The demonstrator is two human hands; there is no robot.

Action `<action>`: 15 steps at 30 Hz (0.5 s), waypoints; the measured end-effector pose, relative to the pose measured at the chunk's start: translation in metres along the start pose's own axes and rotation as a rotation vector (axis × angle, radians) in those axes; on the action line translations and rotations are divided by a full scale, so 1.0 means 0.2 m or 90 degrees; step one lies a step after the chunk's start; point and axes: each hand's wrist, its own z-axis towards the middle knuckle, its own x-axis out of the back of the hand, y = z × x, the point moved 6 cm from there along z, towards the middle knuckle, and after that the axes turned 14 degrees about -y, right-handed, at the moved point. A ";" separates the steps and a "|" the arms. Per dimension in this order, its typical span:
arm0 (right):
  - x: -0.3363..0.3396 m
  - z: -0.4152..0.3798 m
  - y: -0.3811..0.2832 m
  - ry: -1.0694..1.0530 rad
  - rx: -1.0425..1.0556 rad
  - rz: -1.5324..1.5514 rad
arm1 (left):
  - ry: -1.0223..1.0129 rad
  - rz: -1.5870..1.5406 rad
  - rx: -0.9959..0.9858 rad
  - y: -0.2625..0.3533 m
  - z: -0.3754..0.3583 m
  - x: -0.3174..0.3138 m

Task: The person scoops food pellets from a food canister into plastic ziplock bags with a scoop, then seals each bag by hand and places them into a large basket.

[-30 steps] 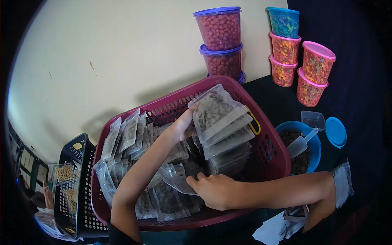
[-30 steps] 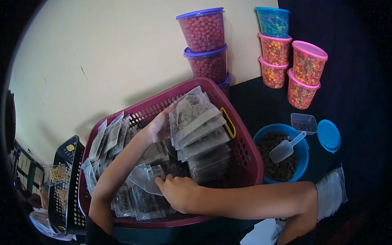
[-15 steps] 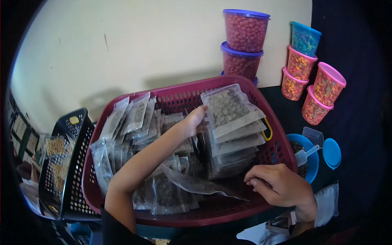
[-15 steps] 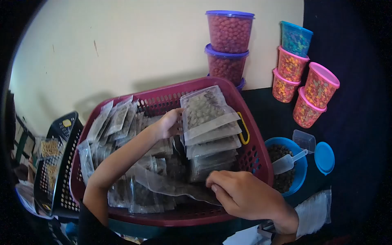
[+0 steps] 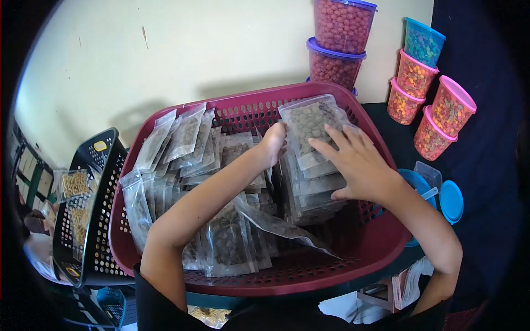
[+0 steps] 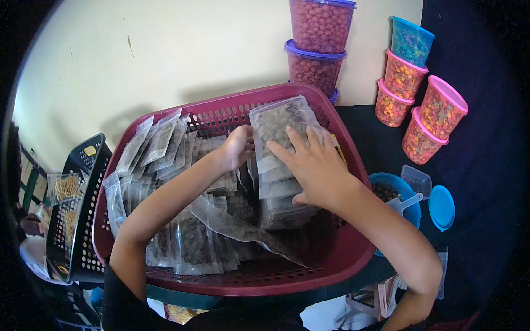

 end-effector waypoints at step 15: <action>-0.07 0.01 0.05 0.108 0.021 0.022 | -0.285 -0.229 0.044 -0.15 -0.22 -0.33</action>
